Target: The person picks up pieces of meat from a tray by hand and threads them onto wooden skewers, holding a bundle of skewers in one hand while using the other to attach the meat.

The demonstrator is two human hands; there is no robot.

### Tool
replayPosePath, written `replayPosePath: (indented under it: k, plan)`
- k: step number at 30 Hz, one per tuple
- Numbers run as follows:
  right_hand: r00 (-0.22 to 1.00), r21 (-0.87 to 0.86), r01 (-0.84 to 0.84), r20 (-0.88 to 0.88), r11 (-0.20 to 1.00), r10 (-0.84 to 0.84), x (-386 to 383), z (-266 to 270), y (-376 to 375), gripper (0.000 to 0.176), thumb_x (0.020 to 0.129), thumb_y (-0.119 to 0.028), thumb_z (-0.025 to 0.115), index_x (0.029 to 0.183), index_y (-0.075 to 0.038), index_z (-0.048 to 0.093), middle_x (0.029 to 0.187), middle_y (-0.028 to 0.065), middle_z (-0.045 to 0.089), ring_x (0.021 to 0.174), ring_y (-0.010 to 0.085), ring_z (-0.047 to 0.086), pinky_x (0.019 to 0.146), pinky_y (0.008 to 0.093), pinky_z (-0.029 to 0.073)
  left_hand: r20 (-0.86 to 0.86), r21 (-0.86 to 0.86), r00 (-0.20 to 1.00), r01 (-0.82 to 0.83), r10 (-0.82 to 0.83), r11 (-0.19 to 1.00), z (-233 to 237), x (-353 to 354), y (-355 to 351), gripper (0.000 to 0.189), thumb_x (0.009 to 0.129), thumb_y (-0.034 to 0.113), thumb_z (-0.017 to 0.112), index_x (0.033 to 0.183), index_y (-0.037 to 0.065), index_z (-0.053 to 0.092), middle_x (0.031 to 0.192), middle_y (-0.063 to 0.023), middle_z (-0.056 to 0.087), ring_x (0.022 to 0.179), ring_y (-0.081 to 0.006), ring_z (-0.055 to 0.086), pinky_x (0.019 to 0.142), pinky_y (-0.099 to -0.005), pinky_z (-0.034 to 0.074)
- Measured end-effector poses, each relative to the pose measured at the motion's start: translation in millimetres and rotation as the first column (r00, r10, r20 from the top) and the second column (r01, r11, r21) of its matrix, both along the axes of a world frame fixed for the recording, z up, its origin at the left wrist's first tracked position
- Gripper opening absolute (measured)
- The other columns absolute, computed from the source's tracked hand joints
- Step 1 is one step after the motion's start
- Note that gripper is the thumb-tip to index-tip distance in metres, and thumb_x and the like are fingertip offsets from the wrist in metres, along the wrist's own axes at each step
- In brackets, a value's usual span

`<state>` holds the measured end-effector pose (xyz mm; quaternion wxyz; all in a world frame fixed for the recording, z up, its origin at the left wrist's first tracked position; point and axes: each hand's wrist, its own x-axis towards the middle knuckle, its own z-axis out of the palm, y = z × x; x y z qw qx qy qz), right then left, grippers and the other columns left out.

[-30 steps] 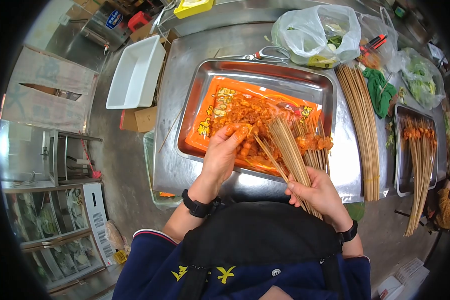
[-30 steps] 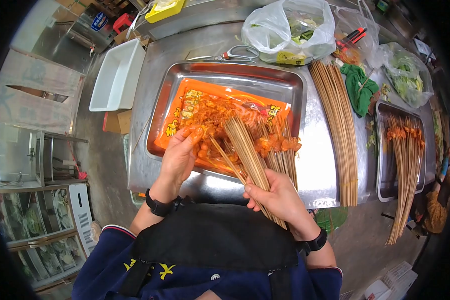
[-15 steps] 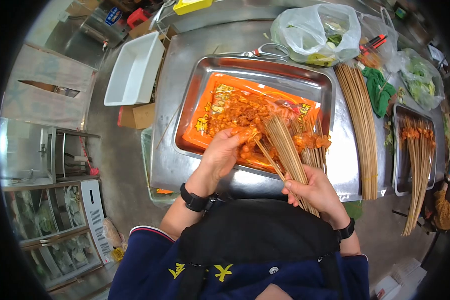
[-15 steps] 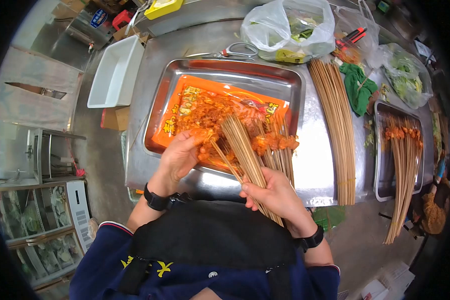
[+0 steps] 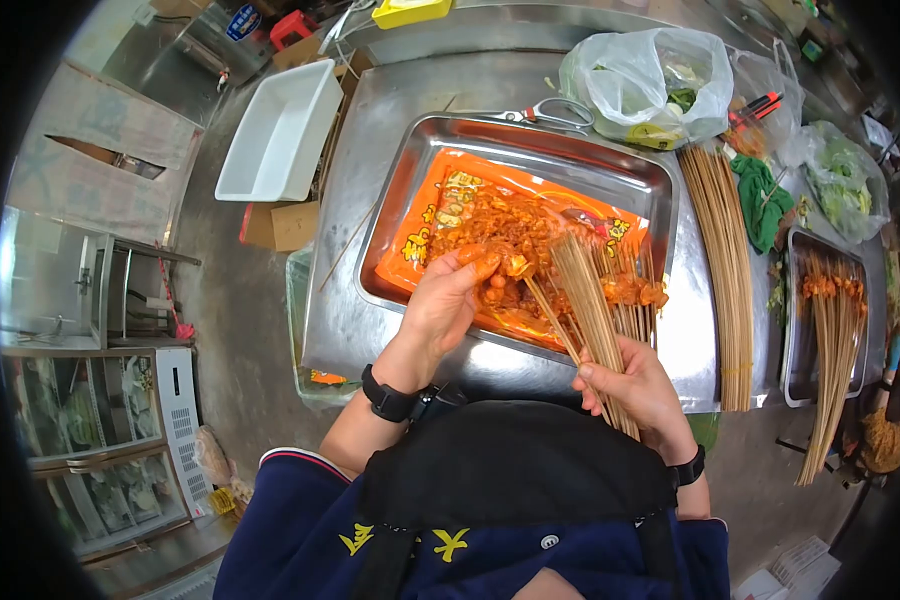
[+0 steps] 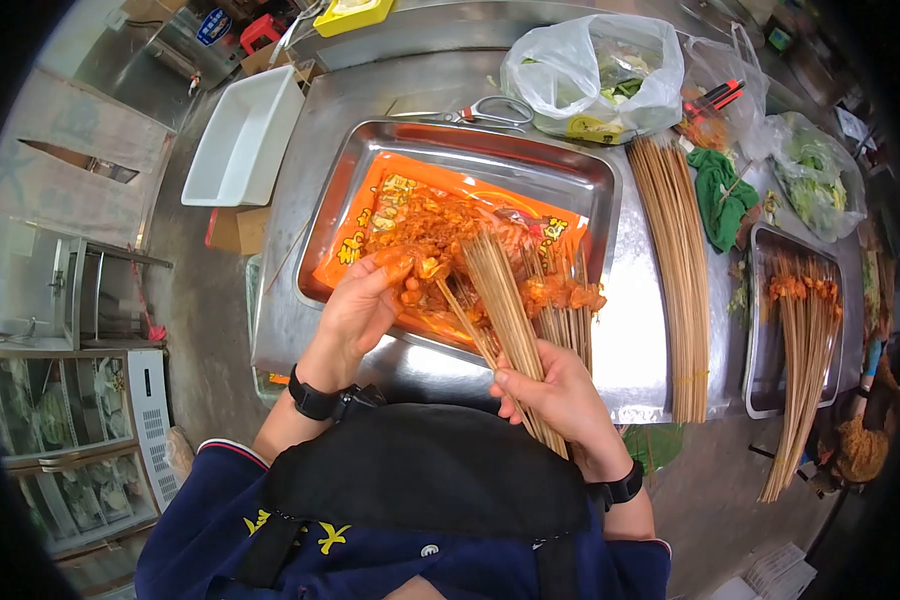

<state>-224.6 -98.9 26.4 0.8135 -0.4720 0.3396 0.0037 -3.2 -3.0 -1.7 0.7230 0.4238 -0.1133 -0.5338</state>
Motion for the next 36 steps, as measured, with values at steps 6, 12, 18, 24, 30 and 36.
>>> replayPosePath:
  k: [6,12,18,24,30,36]
  plan:
    - [1.0,-0.001,-0.01,-0.014,1.0,0.01,0,1,2,0.014,0.083,-0.007,0.057,0.093,0.0,0.051,0.075,0.0076,0.058,0.056,0.0092,0.056,0.048,0.0214,0.046,-0.003,0.013,0.999,0.051,-0.05,0.999,-3,1,0,0.021,0.084,0.01,0.056,0.102,0.0,0.057,0.097,-0.0065,0.061,0.084,-0.0127,0.057,0.075,-0.0261,0.046]
    - [1.0,0.0,-0.012,-0.012,1.0,0.012,0,2,2,0.014,0.083,-0.007,0.057,0.093,0.0,0.051,0.075,0.0079,0.058,0.056,0.0093,0.056,0.047,0.0215,0.046,0.013,0.065,0.999,0.048,-0.049,0.997,-1,-6,-5,0.023,0.085,0.012,0.055,0.103,-0.002,0.056,0.101,-0.0086,0.061,0.095,-0.0164,0.057,0.085,-0.0293,0.044]
    - [1.0,-0.025,0.0,-0.011,1.0,0.0,-1,0,2,0.013,0.083,-0.007,0.056,0.092,0.0,0.051,0.075,0.0081,0.058,0.056,0.0092,0.056,0.047,0.0212,0.046,0.056,0.123,0.997,0.038,-0.045,0.992,1,-18,-9,0.017,0.084,0.015,0.058,0.092,0.001,0.061,0.079,-0.0021,0.06,0.065,-0.0086,0.051,0.058,-0.0217,0.041]
    - [1.0,-0.048,0.022,-0.019,0.999,-0.023,-1,2,3,0.013,0.083,-0.008,0.055,0.093,0.0,0.051,0.075,0.0076,0.058,0.057,0.0084,0.056,0.048,0.0208,0.046,-0.038,0.137,0.996,0.079,-0.075,0.987,0,-19,-9,0.016,0.083,0.016,0.058,0.09,0.002,0.06,0.076,-0.0006,0.058,0.065,-0.0084,0.051,0.057,-0.0213,0.041]
    - [0.999,-0.063,0.028,-0.019,0.998,-0.029,-1,4,5,0.013,0.084,-0.008,0.055,0.094,0.0,0.051,0.076,0.0066,0.058,0.058,0.0077,0.056,0.049,0.0197,0.046,-0.075,0.166,0.995,0.075,-0.064,0.983,0,-22,-11,0.016,0.082,0.015,0.06,0.091,0.002,0.061,0.08,-0.002,0.061,0.066,-0.0075,0.053,0.059,-0.0205,0.042]
    - [0.997,-0.085,0.048,-0.062,0.995,-0.054,0,7,4,0.014,0.084,-0.009,0.055,0.094,0.0,0.051,0.077,0.0069,0.059,0.059,0.0081,0.056,0.05,0.0197,0.047,-0.053,0.167,0.951,0.309,-0.304,0.936,3,-30,-11,0.023,0.08,0.014,0.061,0.099,0.001,0.06,0.092,-0.0068,0.063,0.084,-0.0129,0.06,0.075,-0.0264,0.048]
